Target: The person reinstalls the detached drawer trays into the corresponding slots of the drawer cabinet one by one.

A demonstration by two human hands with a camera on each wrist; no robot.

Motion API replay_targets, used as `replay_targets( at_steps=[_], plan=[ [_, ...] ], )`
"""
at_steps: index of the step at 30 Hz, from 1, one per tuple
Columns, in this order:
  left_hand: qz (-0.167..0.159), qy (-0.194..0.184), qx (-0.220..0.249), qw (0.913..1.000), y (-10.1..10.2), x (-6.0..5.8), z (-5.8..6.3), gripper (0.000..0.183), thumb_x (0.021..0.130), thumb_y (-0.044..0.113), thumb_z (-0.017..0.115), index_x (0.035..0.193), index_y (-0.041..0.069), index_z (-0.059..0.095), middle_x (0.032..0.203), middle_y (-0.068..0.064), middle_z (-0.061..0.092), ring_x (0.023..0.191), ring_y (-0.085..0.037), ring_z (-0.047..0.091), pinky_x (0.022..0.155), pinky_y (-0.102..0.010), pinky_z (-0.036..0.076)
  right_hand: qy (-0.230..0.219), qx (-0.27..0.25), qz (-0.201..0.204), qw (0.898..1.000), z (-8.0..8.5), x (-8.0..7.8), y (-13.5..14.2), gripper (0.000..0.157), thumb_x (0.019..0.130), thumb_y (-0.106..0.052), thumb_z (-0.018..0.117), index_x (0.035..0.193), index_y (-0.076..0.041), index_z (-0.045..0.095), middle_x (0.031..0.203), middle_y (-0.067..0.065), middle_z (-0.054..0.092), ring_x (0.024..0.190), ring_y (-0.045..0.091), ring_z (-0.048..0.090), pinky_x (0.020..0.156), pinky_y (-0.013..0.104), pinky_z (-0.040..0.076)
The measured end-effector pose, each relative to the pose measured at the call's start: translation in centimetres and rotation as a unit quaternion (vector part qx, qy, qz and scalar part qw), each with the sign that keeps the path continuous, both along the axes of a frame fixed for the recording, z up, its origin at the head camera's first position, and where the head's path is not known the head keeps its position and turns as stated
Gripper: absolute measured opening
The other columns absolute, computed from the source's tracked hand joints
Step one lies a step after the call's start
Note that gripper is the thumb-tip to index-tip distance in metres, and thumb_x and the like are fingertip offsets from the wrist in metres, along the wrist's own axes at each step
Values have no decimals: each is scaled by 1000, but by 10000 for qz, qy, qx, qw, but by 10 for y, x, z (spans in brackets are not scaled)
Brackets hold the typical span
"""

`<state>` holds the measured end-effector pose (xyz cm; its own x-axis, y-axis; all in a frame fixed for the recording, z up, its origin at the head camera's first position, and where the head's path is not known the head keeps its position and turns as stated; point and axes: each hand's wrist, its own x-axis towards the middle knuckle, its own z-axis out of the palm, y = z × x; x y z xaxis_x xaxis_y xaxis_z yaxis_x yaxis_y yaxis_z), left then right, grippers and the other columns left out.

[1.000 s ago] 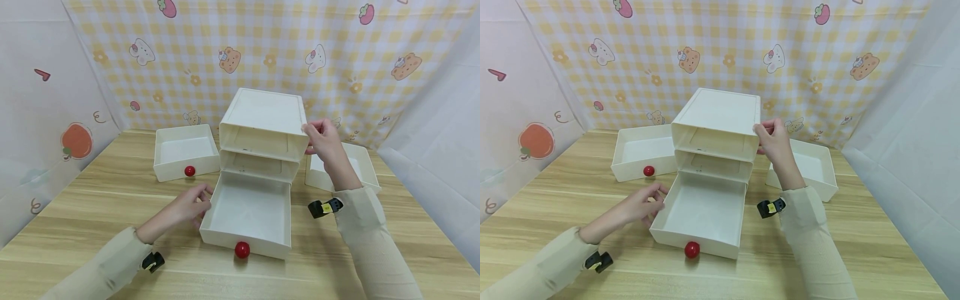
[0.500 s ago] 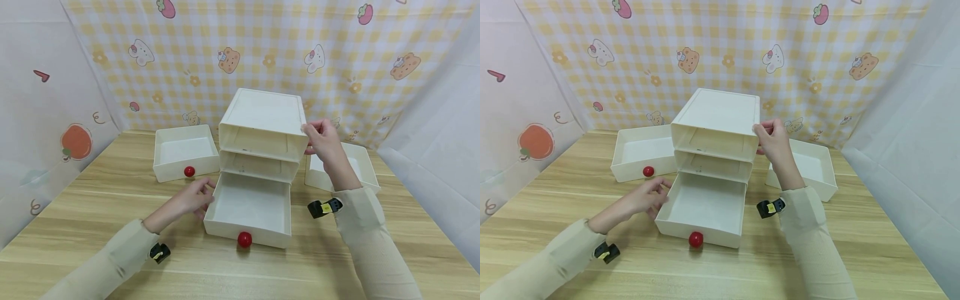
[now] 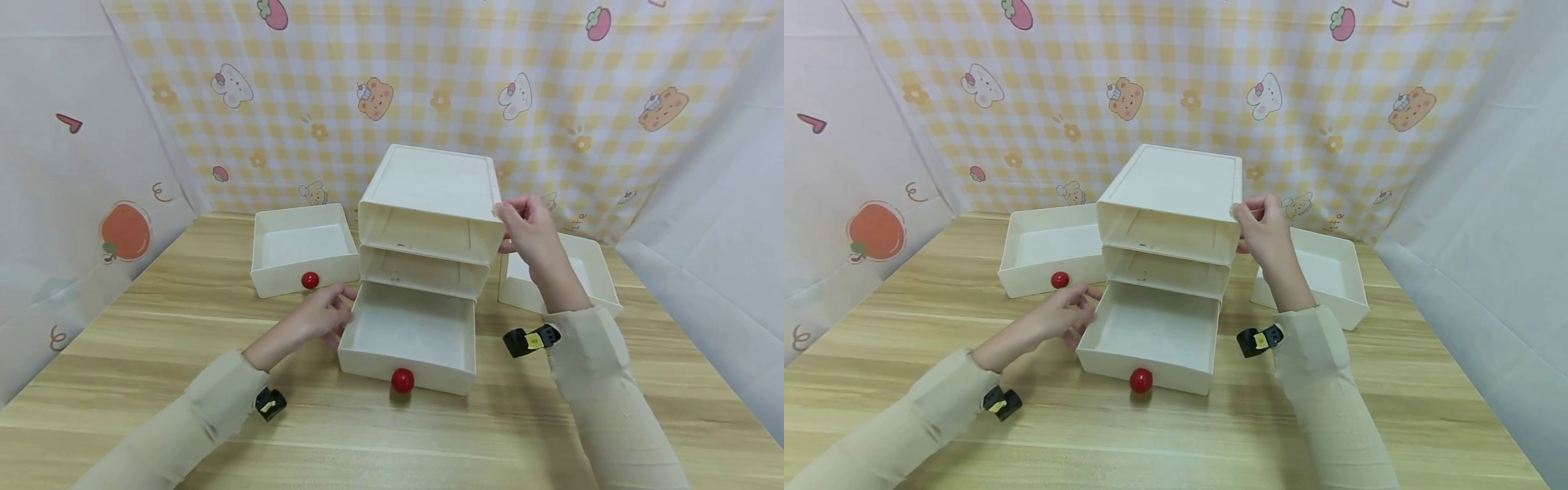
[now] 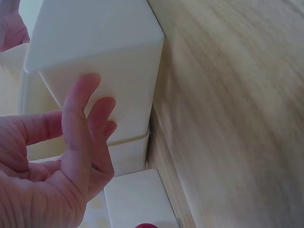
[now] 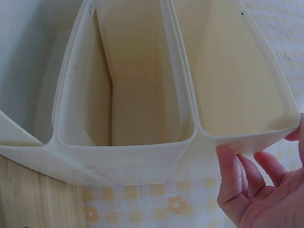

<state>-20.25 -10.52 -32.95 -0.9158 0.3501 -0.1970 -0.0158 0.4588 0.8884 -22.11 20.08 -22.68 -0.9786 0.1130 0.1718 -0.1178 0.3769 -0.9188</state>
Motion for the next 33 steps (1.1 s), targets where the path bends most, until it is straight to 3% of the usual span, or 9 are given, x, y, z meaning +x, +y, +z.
replay_targets(
  at_steps=[25, 33],
  plan=[
    [60, 187, -301, 9994, 8, -17, 1, 33, 91, 4, 49, 123, -3, 44, 96, -20, 55, 72, -32, 65, 51, -33, 56, 42, -5, 23, 10000, 0, 0, 0, 13, 94, -31, 46, 98, -20, 42, 93, 1, 43, 71, 9, 59, 60, 21, 55],
    [73, 590, -668, 9960, 11, -12, 3, 38, 91, 7, 54, 127, -1, 45, 100, -20, 59, 71, -27, 63, 52, -33, 57, 54, -4, 27, 10000, -1, 0, 0, 14, 94, -31, 46, 98, -19, 42, 93, 1, 43, 71, 8, 59, 60, 21, 55]
  ],
)
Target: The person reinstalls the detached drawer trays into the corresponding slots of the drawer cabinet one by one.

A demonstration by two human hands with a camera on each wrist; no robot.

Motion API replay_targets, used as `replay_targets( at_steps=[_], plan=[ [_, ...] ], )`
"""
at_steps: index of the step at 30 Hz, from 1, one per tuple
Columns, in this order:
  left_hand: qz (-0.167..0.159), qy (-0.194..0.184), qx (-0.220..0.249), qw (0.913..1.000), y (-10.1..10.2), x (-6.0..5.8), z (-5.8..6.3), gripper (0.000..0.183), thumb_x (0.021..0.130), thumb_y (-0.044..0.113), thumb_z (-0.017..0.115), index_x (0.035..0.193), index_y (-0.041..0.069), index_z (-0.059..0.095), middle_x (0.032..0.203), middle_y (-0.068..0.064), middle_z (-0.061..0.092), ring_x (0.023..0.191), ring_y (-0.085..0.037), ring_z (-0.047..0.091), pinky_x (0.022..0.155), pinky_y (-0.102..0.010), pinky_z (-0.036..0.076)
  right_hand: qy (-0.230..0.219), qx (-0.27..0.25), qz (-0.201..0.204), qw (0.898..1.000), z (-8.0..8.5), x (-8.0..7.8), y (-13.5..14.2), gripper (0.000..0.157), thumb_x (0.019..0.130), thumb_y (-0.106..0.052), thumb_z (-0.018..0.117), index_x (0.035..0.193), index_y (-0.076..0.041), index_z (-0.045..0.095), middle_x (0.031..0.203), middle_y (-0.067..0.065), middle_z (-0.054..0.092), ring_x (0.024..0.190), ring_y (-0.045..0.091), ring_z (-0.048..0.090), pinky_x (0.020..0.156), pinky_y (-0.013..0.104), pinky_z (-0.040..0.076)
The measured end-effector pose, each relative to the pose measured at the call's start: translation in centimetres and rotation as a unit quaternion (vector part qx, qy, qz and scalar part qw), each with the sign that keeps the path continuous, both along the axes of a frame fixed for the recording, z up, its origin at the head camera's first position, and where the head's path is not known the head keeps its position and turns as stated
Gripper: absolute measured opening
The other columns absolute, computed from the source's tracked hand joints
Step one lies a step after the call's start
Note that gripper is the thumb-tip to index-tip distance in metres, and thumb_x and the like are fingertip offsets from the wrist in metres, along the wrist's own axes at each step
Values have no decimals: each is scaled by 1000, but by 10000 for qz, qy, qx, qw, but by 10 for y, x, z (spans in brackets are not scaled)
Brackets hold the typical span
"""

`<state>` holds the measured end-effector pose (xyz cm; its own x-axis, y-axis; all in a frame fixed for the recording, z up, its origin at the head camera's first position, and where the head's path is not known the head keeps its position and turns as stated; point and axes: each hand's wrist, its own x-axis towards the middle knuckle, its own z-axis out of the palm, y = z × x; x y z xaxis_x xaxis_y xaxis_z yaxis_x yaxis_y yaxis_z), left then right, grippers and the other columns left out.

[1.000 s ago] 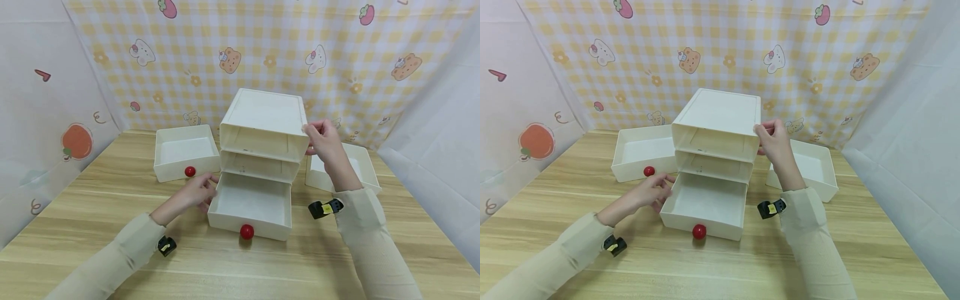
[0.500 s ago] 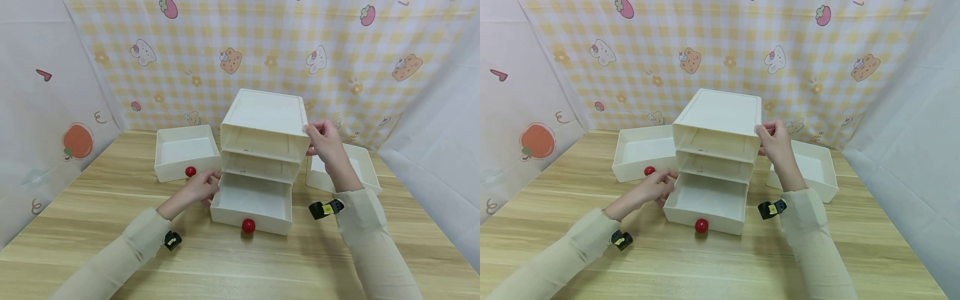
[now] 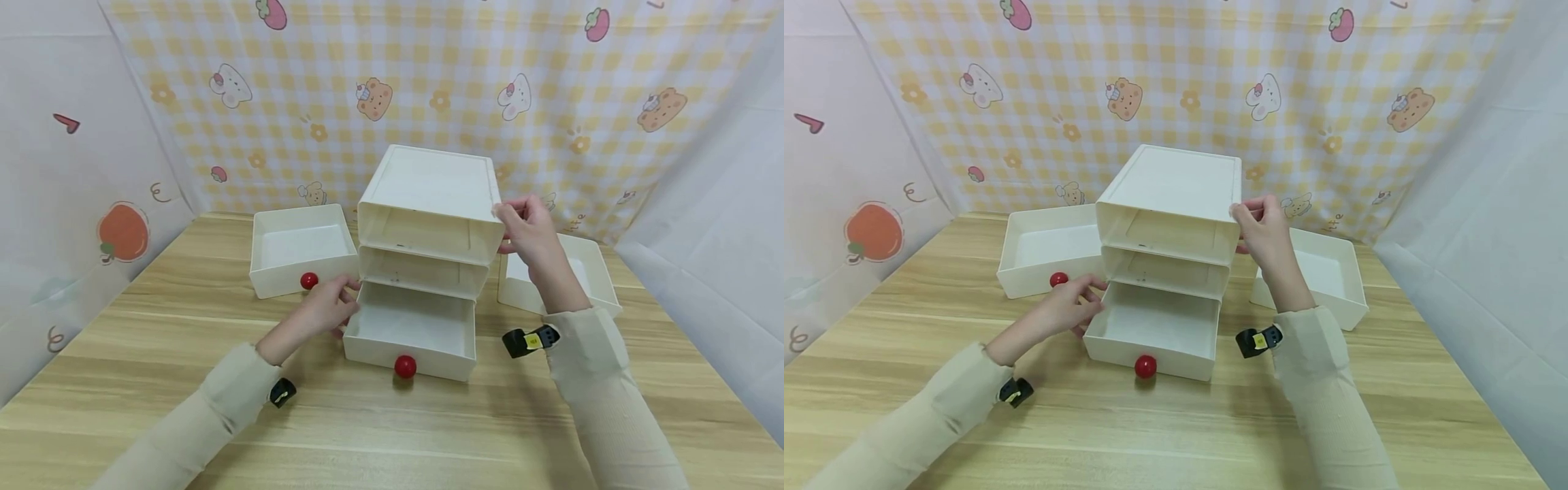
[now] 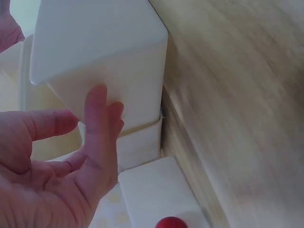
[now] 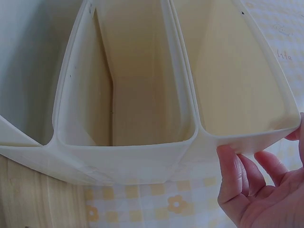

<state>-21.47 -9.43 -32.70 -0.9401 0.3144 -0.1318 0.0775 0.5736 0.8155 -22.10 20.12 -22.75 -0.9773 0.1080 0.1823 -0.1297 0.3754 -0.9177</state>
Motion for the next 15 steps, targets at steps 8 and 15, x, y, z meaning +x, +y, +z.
replay_targets(
  at_steps=[8, 15],
  plan=[
    [-101, 1841, -1287, 9744, 2, 25, 12, 32, 90, 13, 56, 120, 4, 55, 101, -10, 63, 78, -17, 59, 60, -24, 50, -9, 45, -20, 10000, 0, 0, 0, 15, 94, -32, 46, 100, -18, 43, 93, 1, 43, 70, 9, 57, 60, 21, 55],
    [-479, 3104, -2061, 9268, 12, 56, 17, 25, 83, 18, 66, 107, 10, 62, 92, -3, 61, 83, -18, 57, 64, -26, 50, -33, 5, -10, 10000, 0, 0, 0, 15, 94, -32, 46, 99, -19, 43, 93, 0, 43, 70, 9, 57, 60, 21, 55]
  ],
)
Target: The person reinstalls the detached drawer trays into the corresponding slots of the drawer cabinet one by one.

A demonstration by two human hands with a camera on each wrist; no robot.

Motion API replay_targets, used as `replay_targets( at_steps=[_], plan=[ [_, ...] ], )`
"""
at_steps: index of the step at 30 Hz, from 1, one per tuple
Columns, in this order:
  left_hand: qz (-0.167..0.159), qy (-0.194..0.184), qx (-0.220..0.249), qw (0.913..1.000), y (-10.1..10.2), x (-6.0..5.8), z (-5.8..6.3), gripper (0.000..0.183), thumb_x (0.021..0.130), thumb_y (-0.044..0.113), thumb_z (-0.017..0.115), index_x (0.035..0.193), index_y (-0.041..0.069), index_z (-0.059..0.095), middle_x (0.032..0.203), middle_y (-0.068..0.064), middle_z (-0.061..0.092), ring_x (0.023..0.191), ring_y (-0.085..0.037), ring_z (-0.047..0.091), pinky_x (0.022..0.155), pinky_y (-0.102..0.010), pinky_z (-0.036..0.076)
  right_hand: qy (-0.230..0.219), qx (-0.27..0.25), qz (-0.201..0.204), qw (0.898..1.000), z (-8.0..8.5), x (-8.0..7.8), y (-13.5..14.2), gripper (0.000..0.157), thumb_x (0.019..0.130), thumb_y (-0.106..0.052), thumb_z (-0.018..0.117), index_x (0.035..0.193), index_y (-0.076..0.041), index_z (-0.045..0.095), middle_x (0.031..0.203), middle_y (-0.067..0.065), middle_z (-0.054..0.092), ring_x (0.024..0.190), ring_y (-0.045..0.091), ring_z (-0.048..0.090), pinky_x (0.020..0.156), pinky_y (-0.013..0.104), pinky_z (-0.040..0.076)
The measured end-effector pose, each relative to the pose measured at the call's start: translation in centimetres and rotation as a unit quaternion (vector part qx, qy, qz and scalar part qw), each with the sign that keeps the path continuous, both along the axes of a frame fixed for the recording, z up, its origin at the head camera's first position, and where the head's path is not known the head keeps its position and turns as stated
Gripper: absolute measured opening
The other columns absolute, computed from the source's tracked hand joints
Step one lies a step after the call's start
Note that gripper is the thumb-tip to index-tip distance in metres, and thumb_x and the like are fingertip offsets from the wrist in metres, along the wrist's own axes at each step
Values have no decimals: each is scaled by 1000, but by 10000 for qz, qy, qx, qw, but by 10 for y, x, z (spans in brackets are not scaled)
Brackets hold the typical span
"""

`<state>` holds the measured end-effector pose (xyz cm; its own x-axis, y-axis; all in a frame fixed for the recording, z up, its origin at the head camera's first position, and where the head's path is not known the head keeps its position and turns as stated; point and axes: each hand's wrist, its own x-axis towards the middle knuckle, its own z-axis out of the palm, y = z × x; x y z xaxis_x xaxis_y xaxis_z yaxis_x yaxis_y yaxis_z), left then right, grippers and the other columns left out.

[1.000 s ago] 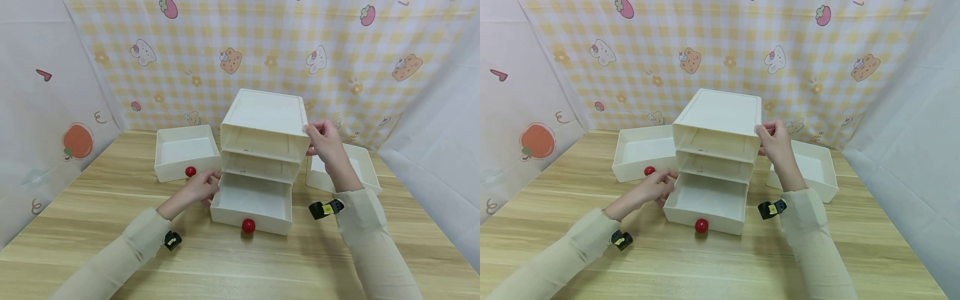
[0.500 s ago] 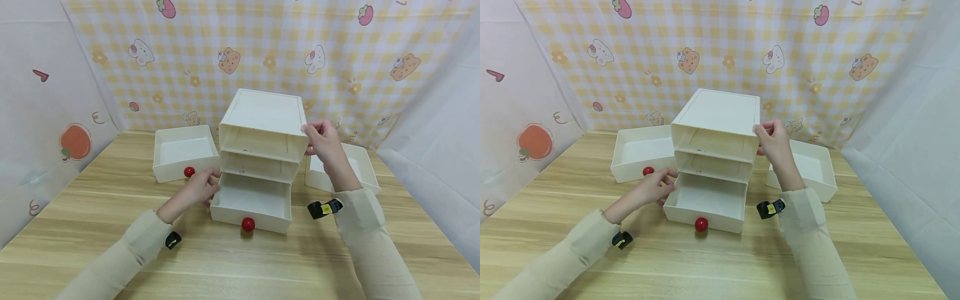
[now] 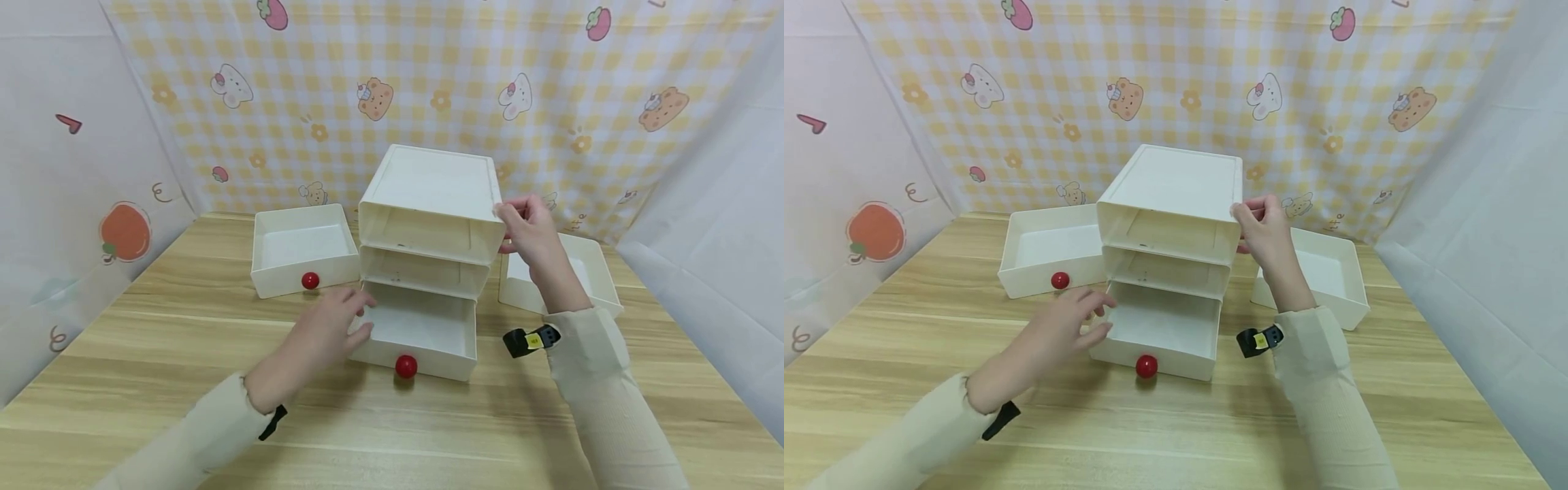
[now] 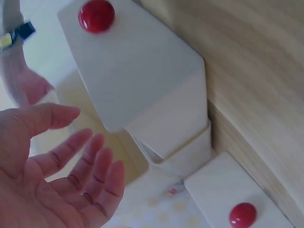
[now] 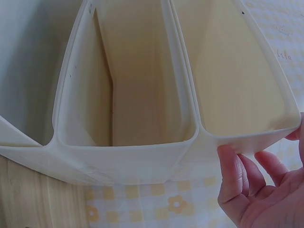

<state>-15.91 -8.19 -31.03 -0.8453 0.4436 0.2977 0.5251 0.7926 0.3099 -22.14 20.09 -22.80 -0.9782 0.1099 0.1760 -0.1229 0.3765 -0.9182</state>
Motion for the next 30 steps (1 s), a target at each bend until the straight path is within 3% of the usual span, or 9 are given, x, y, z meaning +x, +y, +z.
replay_targets(
  at_steps=[8, 12, 17, 20, 30],
  plan=[
    [-678, 1126, -604, 9895, 9, 16, -11, 20, 78, 13, 69, 97, 15, 63, 85, 1, 58, 76, -15, 53, 63, -24, 49, -10, 11, -61, 10000, 1, 1, -1, 14, 94, -32, 46, 98, -19, 42, 93, 1, 43, 71, 9, 56, 60, 21, 55],
    [-806, 1512, -749, 9824, 14, 18, -16, 22, 76, 10, 68, 96, 16, 64, 84, 2, 58, 74, -14, 50, 60, -21, 45, -36, 8, -47, 10000, 1, 0, -1, 15, 94, -32, 46, 99, -19, 42, 93, 1, 43, 72, 10, 55, 60, 21, 55],
    [-928, 2149, -1010, 9669, 19, 19, -22, 24, 72, 4, 67, 92, 18, 64, 80, 2, 56, 68, -14, 48, 53, -17, 38, -12, 15, -21, 10000, 0, -1, 0, 15, 94, -33, 46, 100, -19, 43, 94, 0, 43, 72, 10, 54, 60, 21, 55],
    [-963, 2343, -1152, 9605, 21, 19, -24, 24, 72, 2, 65, 91, 18, 62, 79, 1, 56, 66, -14, 46, 50, -17, 35, -5, 20, -20, 10000, -1, -2, 0, 16, 94, -33, 46, 100, -19, 43, 94, 0, 43, 72, 10, 54, 60, 22, 55],
    [-1043, 2634, -1292, 9503, 25, 15, -29, 28, 73, -6, 60, 88, 18, 57, 75, 1, 49, 61, -13, 40, 48, -16, 28, -53, 19, -26, 10000, -1, -4, 1, 16, 93, -33, 46, 101, -19, 43, 94, 1, 43, 71, 10, 55, 61, 23, 56]
  ],
)
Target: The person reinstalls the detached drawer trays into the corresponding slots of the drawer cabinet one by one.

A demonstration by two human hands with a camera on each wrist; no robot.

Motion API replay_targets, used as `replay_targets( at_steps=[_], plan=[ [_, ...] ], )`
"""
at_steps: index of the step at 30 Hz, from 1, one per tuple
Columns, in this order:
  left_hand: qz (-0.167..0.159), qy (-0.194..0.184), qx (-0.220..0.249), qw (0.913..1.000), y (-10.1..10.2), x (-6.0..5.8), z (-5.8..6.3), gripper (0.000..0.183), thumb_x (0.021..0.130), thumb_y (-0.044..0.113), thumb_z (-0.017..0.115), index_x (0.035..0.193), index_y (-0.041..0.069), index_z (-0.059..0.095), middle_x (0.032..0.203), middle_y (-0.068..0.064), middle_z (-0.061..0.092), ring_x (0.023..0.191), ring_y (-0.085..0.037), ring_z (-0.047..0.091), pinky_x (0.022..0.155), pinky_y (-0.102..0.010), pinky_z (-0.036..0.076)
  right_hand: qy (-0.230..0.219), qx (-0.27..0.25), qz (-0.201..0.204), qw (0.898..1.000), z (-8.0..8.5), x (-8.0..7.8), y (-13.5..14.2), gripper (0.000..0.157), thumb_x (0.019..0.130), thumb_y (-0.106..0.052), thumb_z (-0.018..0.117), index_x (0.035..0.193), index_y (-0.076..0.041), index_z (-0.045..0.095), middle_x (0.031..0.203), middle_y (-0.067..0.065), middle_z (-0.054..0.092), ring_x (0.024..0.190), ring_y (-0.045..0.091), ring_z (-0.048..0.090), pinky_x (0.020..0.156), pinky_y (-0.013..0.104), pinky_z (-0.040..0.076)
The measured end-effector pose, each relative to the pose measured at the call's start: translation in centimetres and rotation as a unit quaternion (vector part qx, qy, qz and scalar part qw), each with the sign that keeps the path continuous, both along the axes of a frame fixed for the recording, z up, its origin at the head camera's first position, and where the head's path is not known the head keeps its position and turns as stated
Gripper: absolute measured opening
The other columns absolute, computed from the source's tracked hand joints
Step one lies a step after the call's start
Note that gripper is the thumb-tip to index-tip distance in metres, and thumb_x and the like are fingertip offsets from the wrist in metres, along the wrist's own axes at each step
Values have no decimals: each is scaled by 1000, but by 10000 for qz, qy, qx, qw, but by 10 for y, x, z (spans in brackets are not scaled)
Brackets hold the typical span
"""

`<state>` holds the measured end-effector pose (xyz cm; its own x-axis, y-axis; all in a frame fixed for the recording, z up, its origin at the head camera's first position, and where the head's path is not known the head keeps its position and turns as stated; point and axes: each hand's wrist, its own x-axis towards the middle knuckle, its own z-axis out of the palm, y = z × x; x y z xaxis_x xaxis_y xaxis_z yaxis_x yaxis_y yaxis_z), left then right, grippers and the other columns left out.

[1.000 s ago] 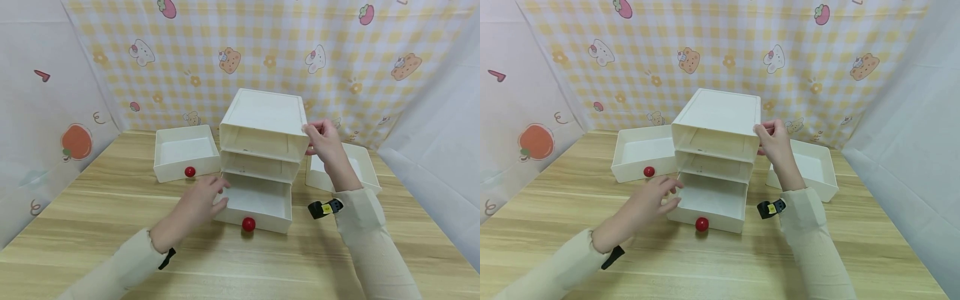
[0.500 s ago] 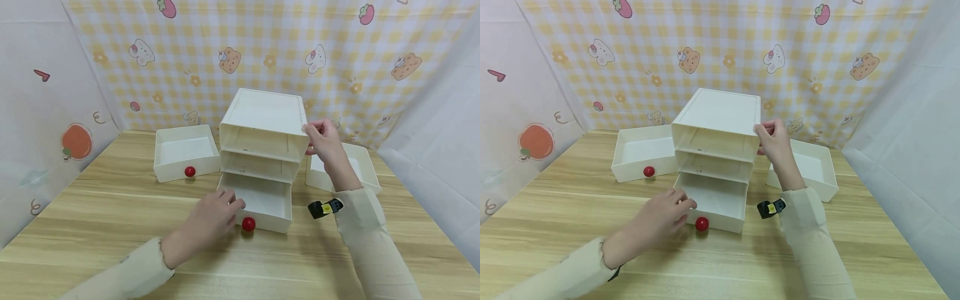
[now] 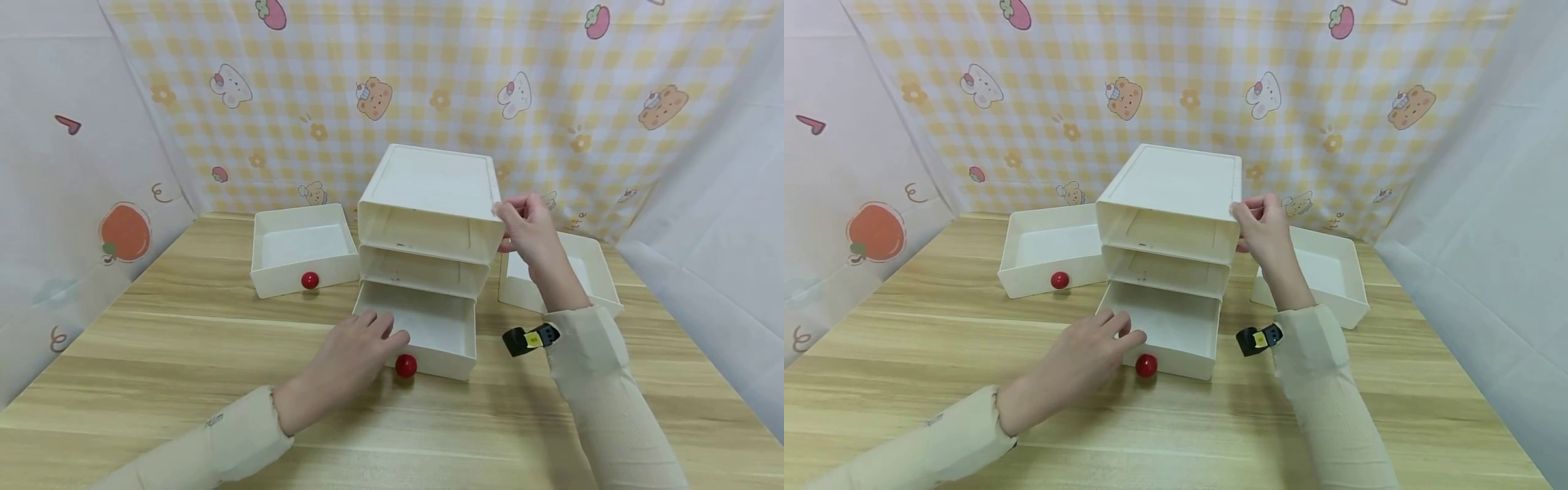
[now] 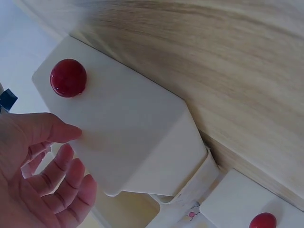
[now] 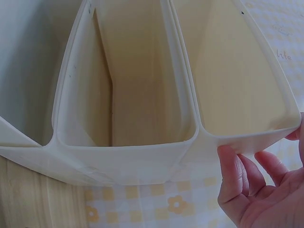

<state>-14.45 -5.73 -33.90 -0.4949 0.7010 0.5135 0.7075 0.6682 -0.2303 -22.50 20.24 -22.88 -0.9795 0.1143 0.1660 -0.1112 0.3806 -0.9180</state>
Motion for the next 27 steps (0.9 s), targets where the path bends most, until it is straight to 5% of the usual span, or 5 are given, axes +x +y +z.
replay_targets(
  at_steps=[27],
  plan=[
    [106, -297, 194, 9993, 8, -17, 4, 33, 74, -7, 61, 94, 19, 61, 79, -1, 53, 63, -15, 42, 47, -17, 32, 65, -64, -18, 10000, 0, 2, -1, 15, 93, -31, 47, 98, -18, 42, 93, 4, 43, 65, 8, 54, 58, 20, 55]
  ],
)
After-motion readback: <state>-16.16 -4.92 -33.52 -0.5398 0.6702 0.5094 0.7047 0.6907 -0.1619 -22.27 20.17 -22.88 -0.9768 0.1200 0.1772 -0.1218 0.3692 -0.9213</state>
